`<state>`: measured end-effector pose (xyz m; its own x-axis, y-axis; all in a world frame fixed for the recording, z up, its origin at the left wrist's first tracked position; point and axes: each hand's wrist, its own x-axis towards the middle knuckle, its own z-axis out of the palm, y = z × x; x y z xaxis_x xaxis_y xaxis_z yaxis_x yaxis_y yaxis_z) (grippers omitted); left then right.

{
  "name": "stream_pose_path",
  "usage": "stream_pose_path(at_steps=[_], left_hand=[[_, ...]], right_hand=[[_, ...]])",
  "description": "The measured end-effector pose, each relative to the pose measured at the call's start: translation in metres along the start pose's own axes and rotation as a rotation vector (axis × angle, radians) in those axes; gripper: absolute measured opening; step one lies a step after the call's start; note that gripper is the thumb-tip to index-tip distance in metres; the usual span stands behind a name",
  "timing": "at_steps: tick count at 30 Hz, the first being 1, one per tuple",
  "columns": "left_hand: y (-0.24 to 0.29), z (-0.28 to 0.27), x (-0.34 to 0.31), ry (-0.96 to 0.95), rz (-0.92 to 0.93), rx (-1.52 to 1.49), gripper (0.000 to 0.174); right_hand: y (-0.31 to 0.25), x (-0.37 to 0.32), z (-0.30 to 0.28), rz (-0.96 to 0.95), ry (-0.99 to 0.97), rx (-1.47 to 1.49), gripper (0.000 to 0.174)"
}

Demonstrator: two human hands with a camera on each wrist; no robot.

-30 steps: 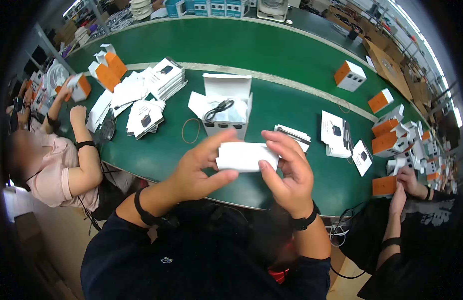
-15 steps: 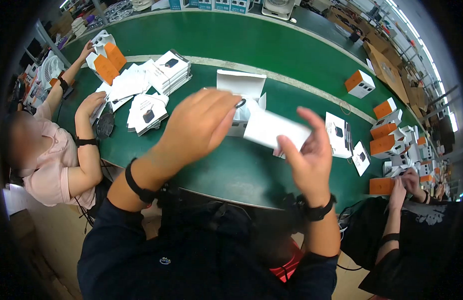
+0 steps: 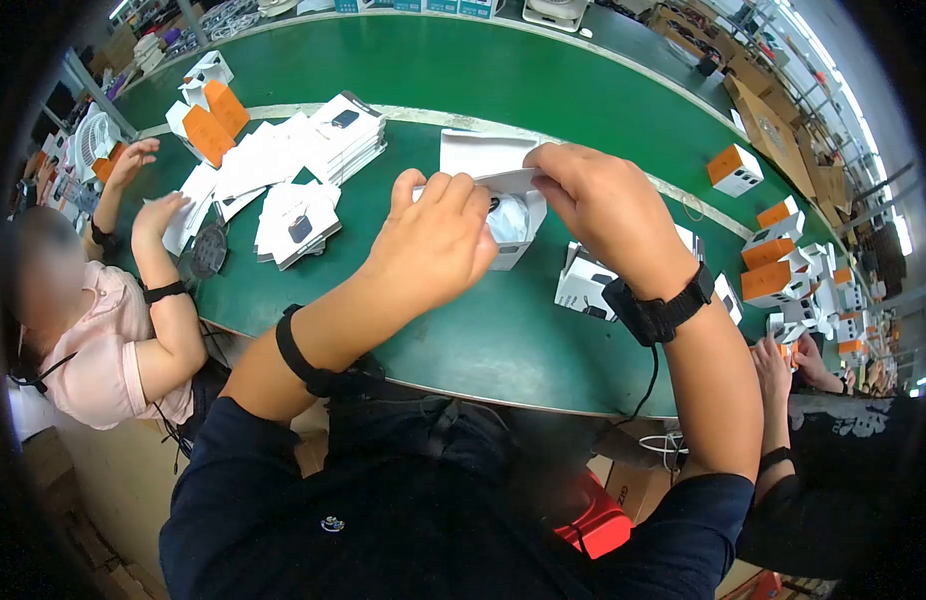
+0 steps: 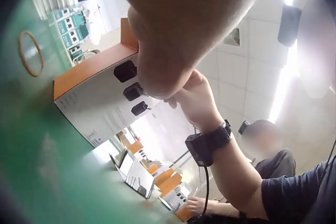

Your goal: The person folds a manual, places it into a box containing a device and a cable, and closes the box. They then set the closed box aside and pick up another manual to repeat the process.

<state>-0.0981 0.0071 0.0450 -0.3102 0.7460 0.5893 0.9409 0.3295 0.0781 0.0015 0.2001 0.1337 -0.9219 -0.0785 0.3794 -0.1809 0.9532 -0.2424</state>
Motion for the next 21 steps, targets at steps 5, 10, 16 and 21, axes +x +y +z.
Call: stream_pose_path(at_steps=[5, 10, 16, 21], left_hand=[[0.005, 0.001, -0.008, 0.004, -0.057, -0.064, 0.024], [0.007, -0.001, -0.010, 0.030, -0.079, -0.094, 0.030], [0.006, 0.003, -0.010, 0.119, -0.056, -0.083, 0.029], [0.008, 0.001, -0.010, 0.071, -0.119, -0.190, 0.029]], right_hand=[[-0.010, 0.006, -0.003, -0.072, -0.002, -0.110, 0.012], [-0.019, -0.001, 0.004, -0.035, -0.057, -0.245, 0.008], [-0.031, 0.005, 0.015, -0.015, -0.057, -0.279, 0.008], [-0.036, 0.019, 0.029, -0.078, -0.164, -0.323, 0.010]])
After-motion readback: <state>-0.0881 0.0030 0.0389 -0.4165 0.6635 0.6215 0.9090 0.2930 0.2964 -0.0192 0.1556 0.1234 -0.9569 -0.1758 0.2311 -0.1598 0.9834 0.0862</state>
